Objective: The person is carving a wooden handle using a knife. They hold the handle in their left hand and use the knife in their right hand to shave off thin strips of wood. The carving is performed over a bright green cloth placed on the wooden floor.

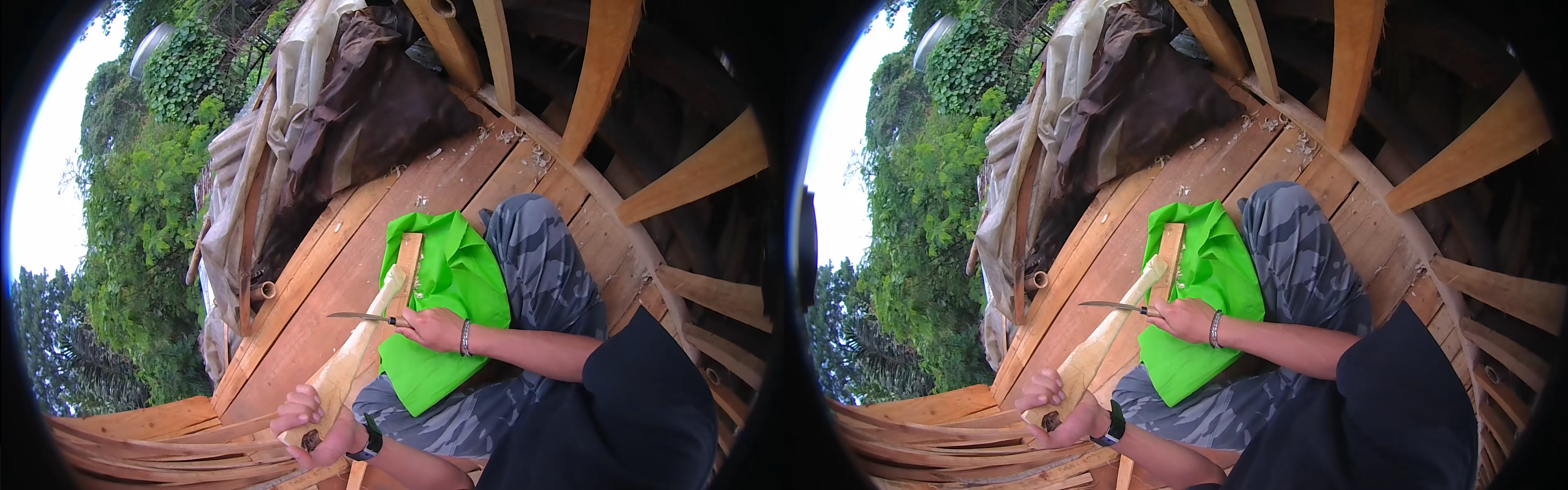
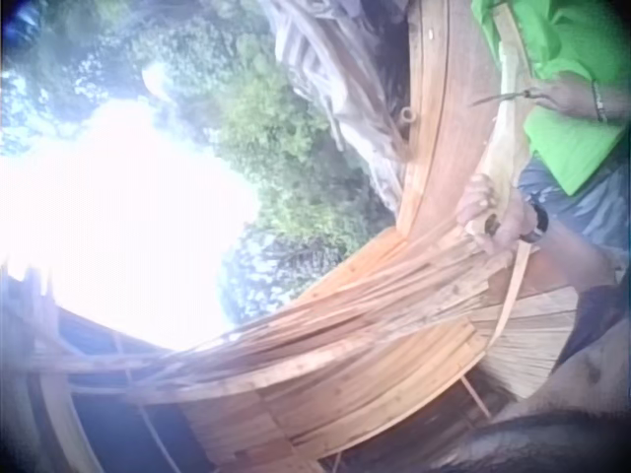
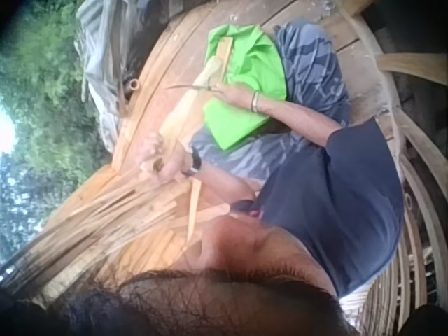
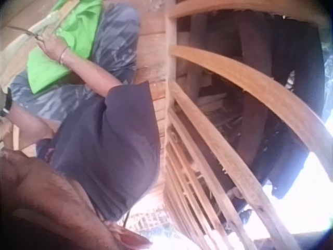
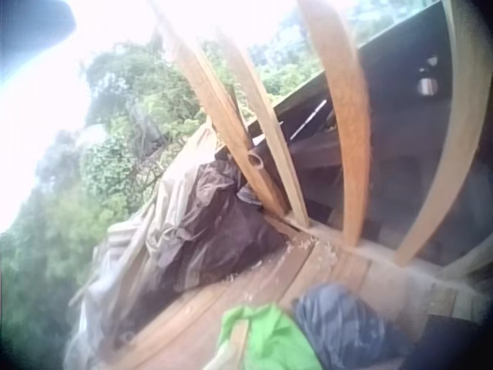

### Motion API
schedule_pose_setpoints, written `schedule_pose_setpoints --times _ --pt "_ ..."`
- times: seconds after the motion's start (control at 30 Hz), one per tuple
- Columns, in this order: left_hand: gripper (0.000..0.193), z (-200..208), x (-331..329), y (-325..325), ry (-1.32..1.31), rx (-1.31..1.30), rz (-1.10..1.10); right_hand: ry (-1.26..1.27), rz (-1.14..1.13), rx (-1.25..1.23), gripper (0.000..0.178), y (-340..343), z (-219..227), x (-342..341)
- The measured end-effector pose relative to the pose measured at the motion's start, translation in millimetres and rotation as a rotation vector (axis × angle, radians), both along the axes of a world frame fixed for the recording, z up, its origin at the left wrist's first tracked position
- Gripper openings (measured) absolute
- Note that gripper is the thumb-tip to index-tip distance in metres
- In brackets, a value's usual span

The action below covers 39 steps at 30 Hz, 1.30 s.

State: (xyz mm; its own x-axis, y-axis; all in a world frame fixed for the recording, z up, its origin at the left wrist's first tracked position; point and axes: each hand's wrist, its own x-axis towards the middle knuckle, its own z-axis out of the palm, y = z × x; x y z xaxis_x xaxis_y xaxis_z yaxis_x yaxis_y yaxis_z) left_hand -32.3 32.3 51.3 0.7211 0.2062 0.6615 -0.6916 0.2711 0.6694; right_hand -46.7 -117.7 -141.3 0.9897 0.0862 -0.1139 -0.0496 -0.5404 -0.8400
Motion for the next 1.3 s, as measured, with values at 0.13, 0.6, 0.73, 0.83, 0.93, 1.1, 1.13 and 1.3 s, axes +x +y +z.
schedule_pose_setpoints --times 0.13,0.6,0.73,0.83,0.93,1.1,1.13,1.3 --pt "0.038 6 5 -14 0.018 0.063 -0.073 0.098 -0.219 -0.038 0.034 -6 -47 5" --pt "0.037 4 4 -14 0.005 0.014 -0.04 0.074 -0.071 -0.076 0.036 -11 -43 6" --pt "0.037 1 6 -10 0.0 0.038 -0.071 -0.003 -0.122 -0.101 0.036 -4 -49 11" --pt "0.036 0 4 -5 0.007 0.039 -0.043 -0.007 0.028 -0.026 0.035 -7 -1 2" --pt "0.037 3 9 -35 0.016 0.025 -0.119 0.246 -0.302 -0.072 0.036 -42 -81 16" --pt "0.037 -2 3 -1 0.022 0.033 -0.04 -0.038 0.025 -0.031 0.039 -8 -1 3" --pt "0.037 -1 1 0 0.031 0.054 -0.029 0.062 -0.035 -0.039 0.039 -9 -20 5" --pt "0.037 0 7 -9 0.035 0.036 -0.084 0.053 -0.115 -0.103 0.041 -12 -32 12"
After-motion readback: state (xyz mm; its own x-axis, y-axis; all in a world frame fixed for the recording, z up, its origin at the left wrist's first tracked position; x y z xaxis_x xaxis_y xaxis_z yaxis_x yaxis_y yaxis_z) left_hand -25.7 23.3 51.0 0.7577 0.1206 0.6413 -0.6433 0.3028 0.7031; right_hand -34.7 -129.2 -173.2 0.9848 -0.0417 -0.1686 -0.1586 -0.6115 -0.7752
